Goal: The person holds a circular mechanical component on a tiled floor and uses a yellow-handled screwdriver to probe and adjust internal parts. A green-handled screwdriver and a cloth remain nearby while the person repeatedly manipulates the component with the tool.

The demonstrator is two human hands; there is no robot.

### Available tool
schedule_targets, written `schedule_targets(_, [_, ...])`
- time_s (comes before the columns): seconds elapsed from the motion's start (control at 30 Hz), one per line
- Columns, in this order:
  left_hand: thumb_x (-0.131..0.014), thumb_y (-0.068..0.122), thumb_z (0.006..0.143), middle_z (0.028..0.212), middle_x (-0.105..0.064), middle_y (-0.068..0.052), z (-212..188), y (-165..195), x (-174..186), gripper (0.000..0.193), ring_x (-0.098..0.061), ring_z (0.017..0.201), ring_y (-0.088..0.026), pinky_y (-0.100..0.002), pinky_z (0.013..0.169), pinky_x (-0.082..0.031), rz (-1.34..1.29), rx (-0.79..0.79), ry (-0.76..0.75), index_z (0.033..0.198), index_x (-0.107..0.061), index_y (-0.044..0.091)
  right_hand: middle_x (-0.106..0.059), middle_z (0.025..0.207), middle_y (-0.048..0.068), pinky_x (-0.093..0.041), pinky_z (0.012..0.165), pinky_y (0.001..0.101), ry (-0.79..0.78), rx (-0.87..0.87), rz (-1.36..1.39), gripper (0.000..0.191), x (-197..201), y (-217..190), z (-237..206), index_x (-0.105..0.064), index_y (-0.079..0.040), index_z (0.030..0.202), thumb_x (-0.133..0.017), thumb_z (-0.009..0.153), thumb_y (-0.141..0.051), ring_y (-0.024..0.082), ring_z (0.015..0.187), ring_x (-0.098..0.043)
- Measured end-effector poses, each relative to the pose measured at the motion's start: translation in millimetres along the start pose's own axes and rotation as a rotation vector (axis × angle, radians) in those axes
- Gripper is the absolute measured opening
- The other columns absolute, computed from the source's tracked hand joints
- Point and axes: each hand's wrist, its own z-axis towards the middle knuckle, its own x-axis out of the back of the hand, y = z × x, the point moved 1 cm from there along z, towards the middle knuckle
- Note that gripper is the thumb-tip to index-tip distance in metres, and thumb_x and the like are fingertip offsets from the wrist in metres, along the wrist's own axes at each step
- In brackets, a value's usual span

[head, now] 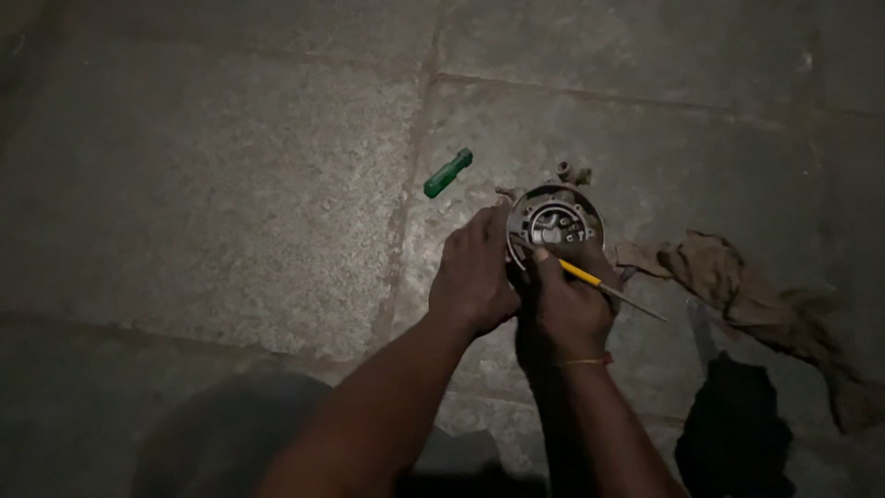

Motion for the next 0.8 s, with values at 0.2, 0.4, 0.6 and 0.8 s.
schedule_targets(0.2, [-0.074,0.025,0.084,0.155,-0.045,-0.022,-1.5,-3.1,-3.5,0.088,-0.043,0.145,-0.039,-0.050,0.122,-0.030,-0.006,-0.060,0.059,0.159,-0.033,0.003,-0.076,0.092,0.008,-0.055,0.075,0.0305,-0.054,0.295,-0.596,0.017,3.7,-9.0,-6.0,-0.069,0.000,0.104,-0.071,0.088,-0.003,0.017,0.083,-0.072])
schedule_targets(0.4, [-0.079,0.035,0.071,0.149,-0.041,-0.025,2.4,4.2,7.1,0.099,-0.040,0.137,-0.044,-0.051,0.114,-0.030,-0.037,-0.014,-0.031,0.150,-0.030,0.001,-0.072,0.096,0.009,-0.053,0.078,0.0308,-0.077,0.149,-0.185,0.015,13.1,-10.2,-10.9,-0.070,0.000,0.106,-0.067,0.093,-0.006,0.016,0.087,-0.065])
schedule_targets(0.6, [-0.072,0.030,0.084,0.153,-0.042,-0.025,-2.8,-1.3,-0.3,0.088,-0.043,0.139,-0.044,-0.051,0.118,-0.032,-0.003,-0.067,0.074,0.157,-0.031,0.000,-0.071,0.093,0.009,-0.056,0.078,0.0318,0.009,0.121,-0.179,0.009,3.9,4.2,-8.0,-0.067,0.002,0.100,-0.069,0.095,-0.005,0.015,0.086,-0.066])
schedule_targets(0.8, [-0.078,0.038,0.077,0.147,-0.042,-0.025,2.6,4.7,7.0,0.093,-0.041,0.134,-0.045,-0.053,0.113,-0.028,-0.081,-0.006,-0.035,0.150,-0.033,0.002,-0.076,0.101,0.010,-0.054,0.082,0.0298,-0.039,0.325,-0.575,0.027,14.9,-3.3,-9.1,-0.069,0.001,0.116,-0.070,0.089,-0.004,0.014,0.090,-0.069])
